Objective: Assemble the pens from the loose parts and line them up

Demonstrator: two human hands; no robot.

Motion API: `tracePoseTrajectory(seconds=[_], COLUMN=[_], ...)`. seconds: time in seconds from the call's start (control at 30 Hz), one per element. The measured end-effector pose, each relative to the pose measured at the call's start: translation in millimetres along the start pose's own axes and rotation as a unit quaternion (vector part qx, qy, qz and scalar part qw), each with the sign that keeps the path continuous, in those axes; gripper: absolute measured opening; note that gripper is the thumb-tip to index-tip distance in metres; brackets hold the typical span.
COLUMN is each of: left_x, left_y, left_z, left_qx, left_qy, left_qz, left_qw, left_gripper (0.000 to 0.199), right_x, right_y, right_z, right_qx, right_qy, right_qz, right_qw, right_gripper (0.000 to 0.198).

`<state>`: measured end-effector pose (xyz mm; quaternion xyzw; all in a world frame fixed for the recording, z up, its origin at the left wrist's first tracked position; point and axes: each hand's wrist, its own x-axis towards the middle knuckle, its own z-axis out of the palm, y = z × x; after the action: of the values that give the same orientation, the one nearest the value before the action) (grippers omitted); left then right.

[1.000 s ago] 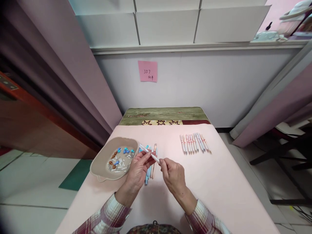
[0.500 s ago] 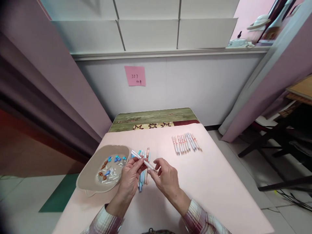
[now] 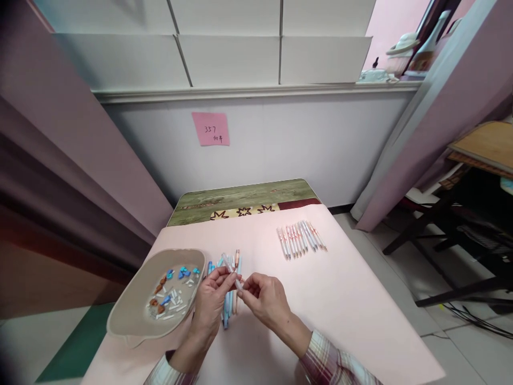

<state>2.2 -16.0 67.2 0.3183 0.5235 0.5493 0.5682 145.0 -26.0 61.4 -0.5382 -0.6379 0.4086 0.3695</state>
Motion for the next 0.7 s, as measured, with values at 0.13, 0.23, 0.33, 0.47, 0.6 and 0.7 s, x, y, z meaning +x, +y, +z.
tracePoseTrajectory(seconds=[0.13,0.23,0.33,0.47,0.6,0.7], left_x=[2.2,4.3,2.7,-11.4,-35.7,-52.6], left_y=[-3.8,-5.9,-7.2,-10.8,-20.4,-30.3], left_z=[2.6,1.1,-5.8,-21.9,-38.0,-46.0], left_qx=[0.005,0.019,0.075,0.148,0.188,0.220], left_qy=[0.000,0.003,0.009,-0.067,-0.114,-0.118], left_qz=[-0.007,-0.003,0.026,0.019,0.002,-0.013], left_qw=[1.000,1.000,0.997,0.987,0.976,0.968], left_gripper=[0.033,0.042,0.046,0.029,0.026,0.024], right_x=[-0.8,6.7,28.7,65.9,84.6,86.0], right_y=[-1.9,6.2,24.4,50.6,64.2,68.1], right_z=[4.9,0.6,-18.3,-50.0,-62.4,-61.9], right_qx=[-0.072,-0.116,-0.222,-0.390,-0.417,-0.426], right_qy=[0.009,0.029,0.074,0.064,0.065,0.071], right_qz=[-0.004,0.017,0.071,0.168,0.186,0.195], right_qw=[0.997,0.993,0.970,0.903,0.887,0.881], right_gripper=[0.011,0.014,0.016,0.019,0.022,0.025])
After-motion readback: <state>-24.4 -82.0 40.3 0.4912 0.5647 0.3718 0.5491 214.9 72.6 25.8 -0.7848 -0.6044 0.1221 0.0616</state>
